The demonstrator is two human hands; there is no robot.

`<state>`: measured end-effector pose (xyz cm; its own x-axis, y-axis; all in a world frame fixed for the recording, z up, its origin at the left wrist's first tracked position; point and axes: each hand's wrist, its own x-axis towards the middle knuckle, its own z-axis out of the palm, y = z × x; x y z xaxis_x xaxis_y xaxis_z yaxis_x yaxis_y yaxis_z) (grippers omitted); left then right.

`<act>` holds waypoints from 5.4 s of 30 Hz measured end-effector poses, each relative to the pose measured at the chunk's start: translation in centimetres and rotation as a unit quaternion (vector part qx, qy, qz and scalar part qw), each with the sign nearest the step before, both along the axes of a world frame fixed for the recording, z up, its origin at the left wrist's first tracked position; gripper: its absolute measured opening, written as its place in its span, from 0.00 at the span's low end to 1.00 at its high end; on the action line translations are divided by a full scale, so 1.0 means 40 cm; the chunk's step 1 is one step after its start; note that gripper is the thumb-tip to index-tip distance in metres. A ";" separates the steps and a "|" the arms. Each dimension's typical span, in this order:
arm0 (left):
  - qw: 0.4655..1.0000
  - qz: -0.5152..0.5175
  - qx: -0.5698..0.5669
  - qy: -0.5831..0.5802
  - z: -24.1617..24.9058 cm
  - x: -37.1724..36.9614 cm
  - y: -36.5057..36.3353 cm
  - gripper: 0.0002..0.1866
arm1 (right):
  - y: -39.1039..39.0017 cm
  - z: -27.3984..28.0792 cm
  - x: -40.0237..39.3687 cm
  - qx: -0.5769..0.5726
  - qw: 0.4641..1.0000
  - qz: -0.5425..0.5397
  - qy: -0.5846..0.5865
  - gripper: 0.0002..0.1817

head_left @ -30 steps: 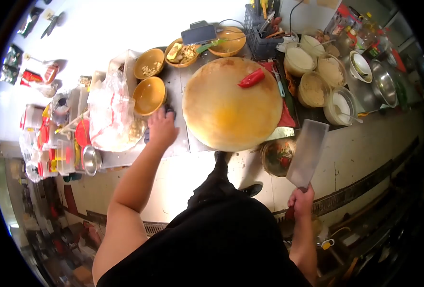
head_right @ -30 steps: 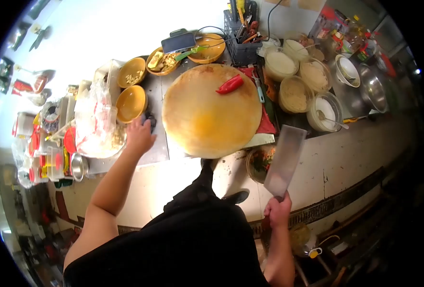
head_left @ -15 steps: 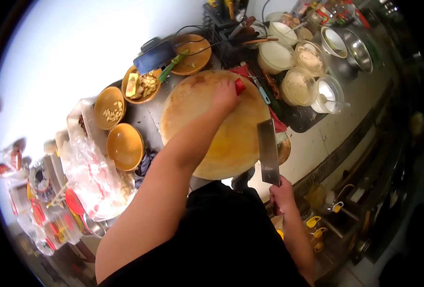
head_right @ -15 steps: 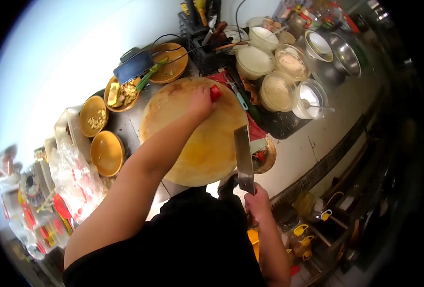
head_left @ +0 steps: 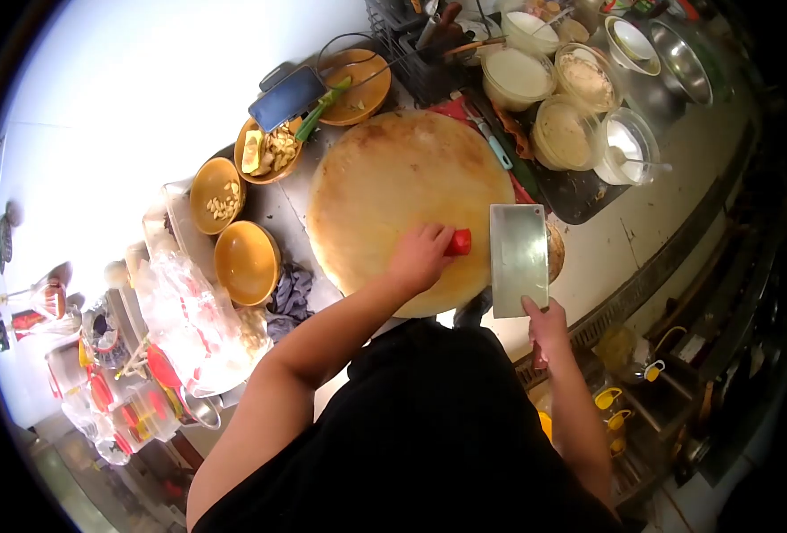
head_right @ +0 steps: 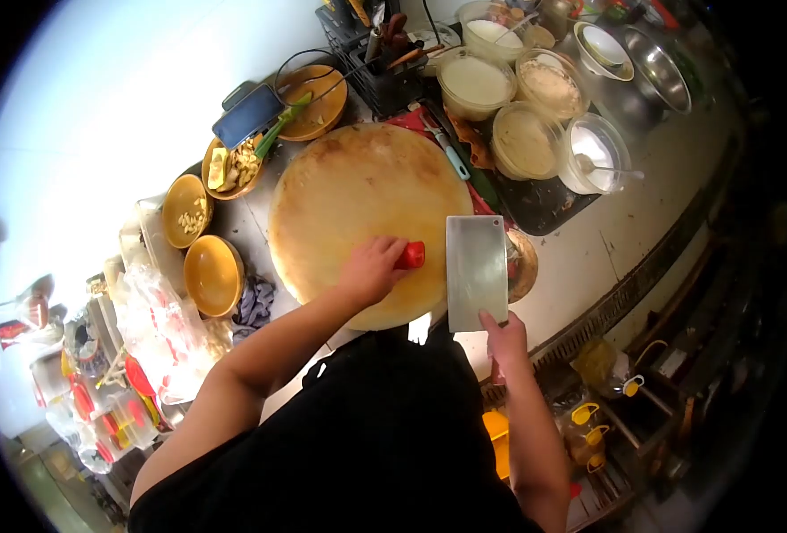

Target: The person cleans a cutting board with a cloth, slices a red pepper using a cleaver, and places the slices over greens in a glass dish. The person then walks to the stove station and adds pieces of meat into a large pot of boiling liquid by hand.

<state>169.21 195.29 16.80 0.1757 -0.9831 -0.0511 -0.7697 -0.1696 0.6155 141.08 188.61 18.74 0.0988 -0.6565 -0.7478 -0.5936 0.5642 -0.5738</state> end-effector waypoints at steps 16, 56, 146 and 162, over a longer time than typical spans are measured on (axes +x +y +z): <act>0.986 -0.007 -0.023 -0.167 -0.074 -0.103 0.059 0.36 | 0.043 -0.084 -0.036 0.024 0.997 0.063 -0.023 0.22; 0.991 -0.080 -0.005 -0.104 -0.077 -0.129 0.066 0.40 | 0.017 -0.080 0.074 -0.075 0.978 0.197 0.002 0.22; 0.969 -0.073 -0.219 0.092 0.279 -0.233 -0.176 0.08 | 0.053 0.036 -0.046 -0.208 0.958 0.196 0.033 0.17; 0.994 0.104 -0.027 -0.020 -0.072 -0.032 0.080 0.17 | 0.015 0.119 0.028 -0.160 0.957 0.239 -0.021 0.22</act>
<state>167.91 198.48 13.93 0.3772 -0.9261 0.0114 -0.7450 -0.2961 0.5977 142.18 189.20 23.51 0.4712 -0.7240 -0.5038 -0.7121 0.0247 -0.7016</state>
